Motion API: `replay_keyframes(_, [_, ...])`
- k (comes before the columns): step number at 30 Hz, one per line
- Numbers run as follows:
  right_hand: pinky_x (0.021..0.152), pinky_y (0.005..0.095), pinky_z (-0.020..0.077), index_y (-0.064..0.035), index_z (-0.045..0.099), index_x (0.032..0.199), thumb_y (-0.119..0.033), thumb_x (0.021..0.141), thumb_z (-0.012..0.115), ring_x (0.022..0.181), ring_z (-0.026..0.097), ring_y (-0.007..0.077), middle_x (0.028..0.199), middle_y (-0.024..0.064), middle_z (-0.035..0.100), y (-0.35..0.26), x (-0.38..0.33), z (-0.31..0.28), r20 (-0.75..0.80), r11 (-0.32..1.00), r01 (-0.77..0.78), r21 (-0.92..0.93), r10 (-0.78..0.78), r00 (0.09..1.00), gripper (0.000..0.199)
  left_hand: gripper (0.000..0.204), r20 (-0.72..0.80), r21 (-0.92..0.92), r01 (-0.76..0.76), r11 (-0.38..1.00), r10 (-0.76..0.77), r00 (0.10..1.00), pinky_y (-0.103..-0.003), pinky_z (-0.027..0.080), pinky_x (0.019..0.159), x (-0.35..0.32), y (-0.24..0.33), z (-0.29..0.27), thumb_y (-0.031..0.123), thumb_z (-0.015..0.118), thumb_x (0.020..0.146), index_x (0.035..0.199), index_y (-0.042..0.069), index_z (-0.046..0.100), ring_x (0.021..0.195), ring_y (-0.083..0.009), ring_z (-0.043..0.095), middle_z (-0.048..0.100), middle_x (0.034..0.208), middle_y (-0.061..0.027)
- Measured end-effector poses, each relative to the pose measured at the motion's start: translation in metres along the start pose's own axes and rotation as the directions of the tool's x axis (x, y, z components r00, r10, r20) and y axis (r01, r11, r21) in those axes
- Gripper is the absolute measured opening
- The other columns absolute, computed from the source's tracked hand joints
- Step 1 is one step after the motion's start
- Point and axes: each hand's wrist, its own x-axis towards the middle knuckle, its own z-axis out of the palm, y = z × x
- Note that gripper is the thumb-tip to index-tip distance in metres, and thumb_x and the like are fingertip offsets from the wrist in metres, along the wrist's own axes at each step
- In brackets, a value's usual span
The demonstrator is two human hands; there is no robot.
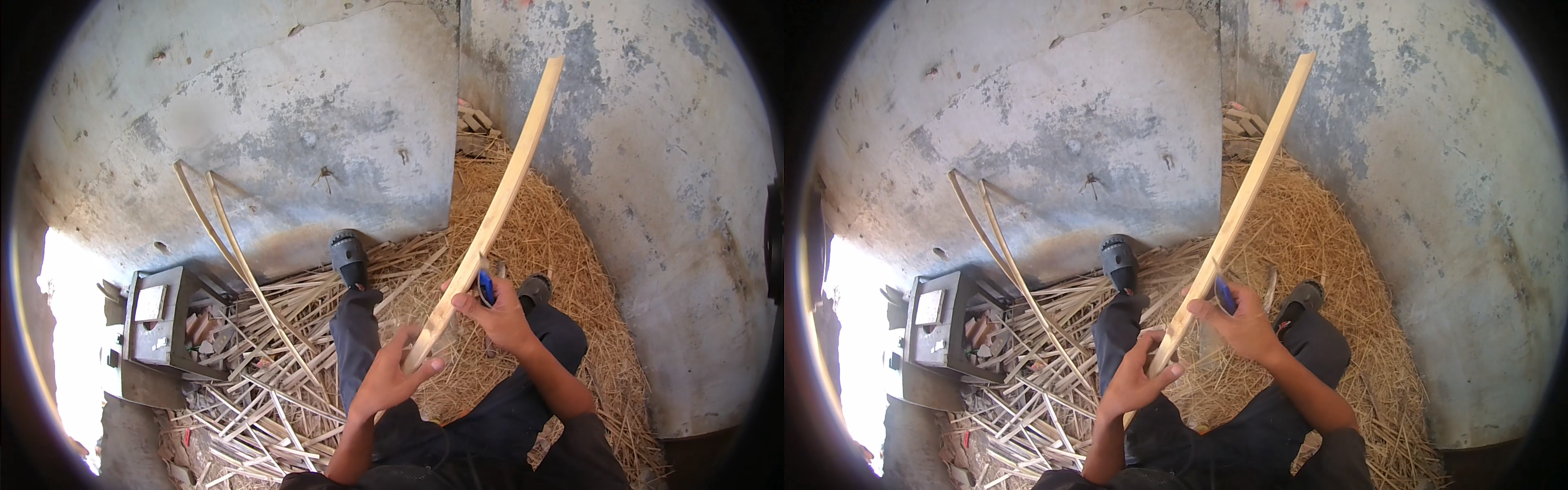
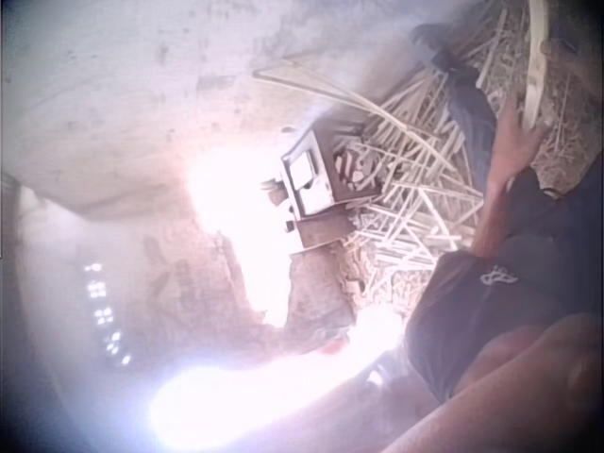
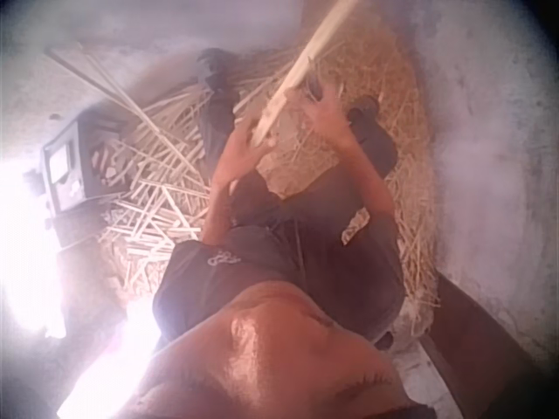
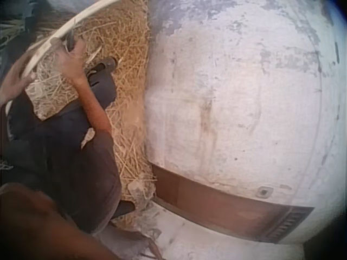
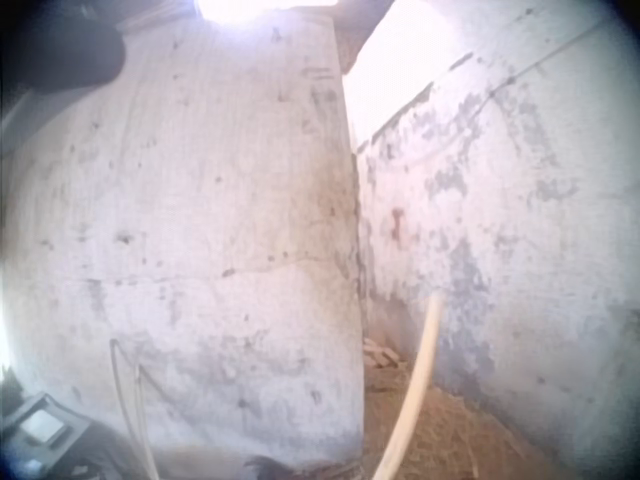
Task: The person sits on a straw-covered floor and uses a knife to shave a long bamboo stick. They hold the stick with their left hand and scrape the surface with the knife in their right hand, removing thin strips of material.
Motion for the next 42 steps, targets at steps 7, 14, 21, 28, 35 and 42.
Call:
replay_keyframes(7, [0.075, 0.0282, 0.0529, 0.0029, 0.068, 0.126, -0.027, 0.098, 0.082, 0.083, 0.063, 0.0085, 0.096, 0.0046, 0.072, -0.007, -0.009, -0.005, -0.076, 0.963, 0.119, -0.242, -0.141, 0.987, 0.043, 0.033, -0.007, -0.036, 0.028, 0.999, -0.028, 1.0, -0.03, 0.051, 0.076, -0.005, -0.019, 0.001, 0.029, 0.076, 0.104, 0.117, -0.001, 0.073, 0.086, -0.0091, 0.06, 0.07, 0.089, -0.0037])
replay_keyframes(14, [0.063, 0.0356, 0.0544, -0.0032, 0.064, 0.109, -0.034, 0.1, 0.076, 0.069, 0.069, 0.0254, 0.086, 0.0094, 0.068, 0.01, -0.038, 0.003, 0.058, 0.688, 0.335, -0.644, -0.392, 0.918, 0.034, 0.038, -0.082, -0.028, 0.007, 1.0, -0.009, 0.997, -0.028, 0.047, 0.074, 0.0, 0.001, 0.007, 0.034, 0.073, 0.106, 0.119, -0.002, 0.072, 0.084, -0.0072, 0.055, 0.067, 0.092, -0.0006])
replay_keyframes(21, [0.053, 0.0374, 0.0525, -0.0076, 0.073, 0.105, -0.039, 0.097, 0.078, 0.062, 0.068, 0.0249, 0.083, 0.0064, 0.067, 0.013, -0.039, 0.012, 0.179, 0.462, 0.453, -0.763, -0.521, 0.834, 0.032, 0.035, -0.005, -0.255, 0.034, 0.966, -0.036, 0.999, -0.026, 0.045, 0.076, 0.002, -0.007, 0.01, 0.028, 0.07, 0.108, 0.126, -0.002, 0.069, 0.089, -0.0053, 0.052, 0.065, 0.096, 0.0017])
replay_keyframes(28, [0.05, 0.0365, 0.0512, -0.0083, 0.077, 0.109, -0.037, 0.094, 0.081, 0.056, 0.065, 0.0226, 0.076, 0.0053, 0.064, 0.005, -0.039, 0.015, 0.147, 0.428, 0.428, -0.796, -0.549, 0.823, 0.033, 0.032, -0.073, -0.201, 0.03, 0.979, -0.045, 0.996, -0.027, 0.043, 0.07, 0.005, -0.003, 0.014, 0.031, 0.066, 0.111, 0.114, -0.001, 0.069, 0.081, -0.0065, 0.048, 0.06, 0.085, 0.0022])
replay_keyframes(35, [0.05, 0.036, 0.0513, -0.0084, 0.078, 0.109, -0.034, 0.092, 0.083, 0.055, 0.064, 0.0217, 0.071, 0.0037, 0.061, 0.005, -0.041, 0.017, 0.174, 0.382, 0.435, -0.815, -0.555, 0.814, 0.031, 0.037, -0.123, -0.086, -0.038, 0.996, 0.027, 0.992, -0.023, 0.037, 0.064, 0.008, -0.006, 0.018, 0.033, 0.06, 0.114, 0.112, -0.003, 0.068, 0.075, -0.0032, 0.044, 0.054, 0.083, 0.0061])
replay_keyframes(42, [0.051, 0.0355, 0.0511, -0.0075, 0.079, 0.108, -0.034, 0.093, 0.082, 0.056, 0.066, 0.0229, 0.075, 0.0061, 0.068, 0.0, -0.036, 0.013, 0.1, 0.41, 0.402, -0.818, -0.588, 0.803, 0.031, 0.036, -0.158, 0.006, 0.025, 1.0, -0.023, 0.987, -0.026, 0.038, 0.063, 0.007, 0.004, 0.02, 0.033, 0.06, 0.113, 0.105, -0.001, 0.07, 0.073, -0.005, 0.046, 0.053, 0.077, 0.0042])
